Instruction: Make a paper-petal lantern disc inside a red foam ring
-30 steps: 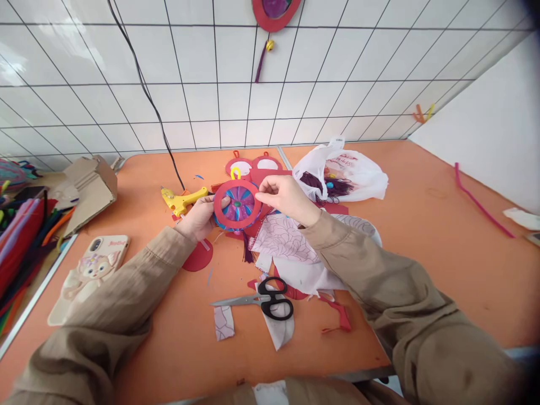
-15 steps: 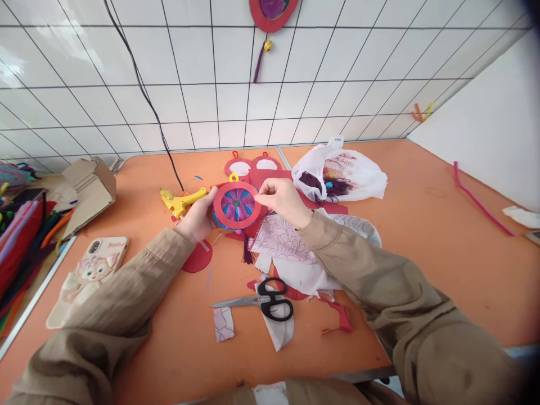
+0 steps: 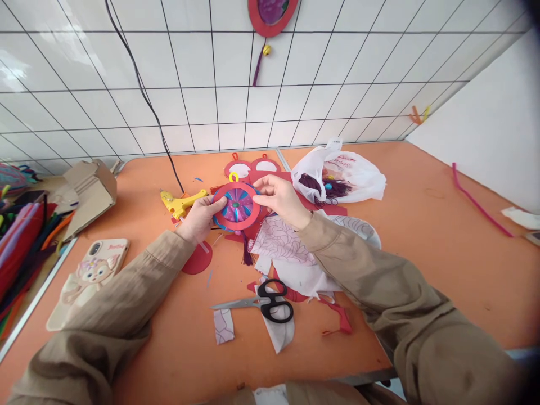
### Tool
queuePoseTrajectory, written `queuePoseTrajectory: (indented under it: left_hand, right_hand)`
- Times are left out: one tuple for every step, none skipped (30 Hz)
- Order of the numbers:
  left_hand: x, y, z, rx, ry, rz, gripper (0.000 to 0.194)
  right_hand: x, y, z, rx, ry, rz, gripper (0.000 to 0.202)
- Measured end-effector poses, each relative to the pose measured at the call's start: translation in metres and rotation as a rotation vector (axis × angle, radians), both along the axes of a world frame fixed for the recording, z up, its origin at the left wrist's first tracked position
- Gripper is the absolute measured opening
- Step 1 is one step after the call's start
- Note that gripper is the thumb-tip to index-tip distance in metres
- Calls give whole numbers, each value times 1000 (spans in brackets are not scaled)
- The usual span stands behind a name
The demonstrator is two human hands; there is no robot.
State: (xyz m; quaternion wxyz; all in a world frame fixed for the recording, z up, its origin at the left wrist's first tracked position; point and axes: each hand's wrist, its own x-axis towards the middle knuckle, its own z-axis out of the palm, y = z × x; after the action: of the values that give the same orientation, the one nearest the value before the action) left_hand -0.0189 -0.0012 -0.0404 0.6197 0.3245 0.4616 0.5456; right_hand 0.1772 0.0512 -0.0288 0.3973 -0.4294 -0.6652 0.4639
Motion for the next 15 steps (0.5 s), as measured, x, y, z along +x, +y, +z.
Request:
queuePoseTrajectory:
  left_hand:
    - [0,0,0,14,1,-2,17]
    - [0,0,1,26,5,-7,18]
    - [0,1,1,34,11,-12,19]
    - [0,1,1,40,17,-17,20]
    - [0,1,1,45,22,-22,21]
    - [0,1,1,50,26,-27,22]
    - [0,1,1,55,29,-32,24]
    - [0,1,1,60,32,-37,25]
    - [-1,1,0,64,36,-38,26]
    - [-1,1,0,67,40,-35,26]
    - [-1,1,-1,69,46,-29,27]
    - [-1,1,-1,69,53,-22,26]
    - [-1,2,-1,68,61,-16,26]
    - [-1,2,-1,68,69,-11,26]
    - [-1,2,-1,67,75,-9,25]
  right_hand:
    - [0,0,0,-42,34,15,36]
    - [0,0,0,-90,71,35,42]
    - [0,0,0,-140,104,61,45]
    - [-1,0,0,-188,128,86,45]
    - [-1,0,0,-226,139,107,42]
    - [-1,0,0,-252,138,120,39]
    - [-2,0,0,-265,132,126,36]
    - [-2,0,-1,-259,125,124,35]
    - [-2,0,-1,-236,121,115,34]
    - [-2,0,-1,-199,119,104,33]
    - [-2,1,-1,-152,113,94,32]
    - [-2,1,-1,-100,102,82,30]
    - [-2,1,-1,-52,86,69,29]
    - [-2,1,-1,-15,68,57,27]
    - [-1,1,-1,6,54,50,26]
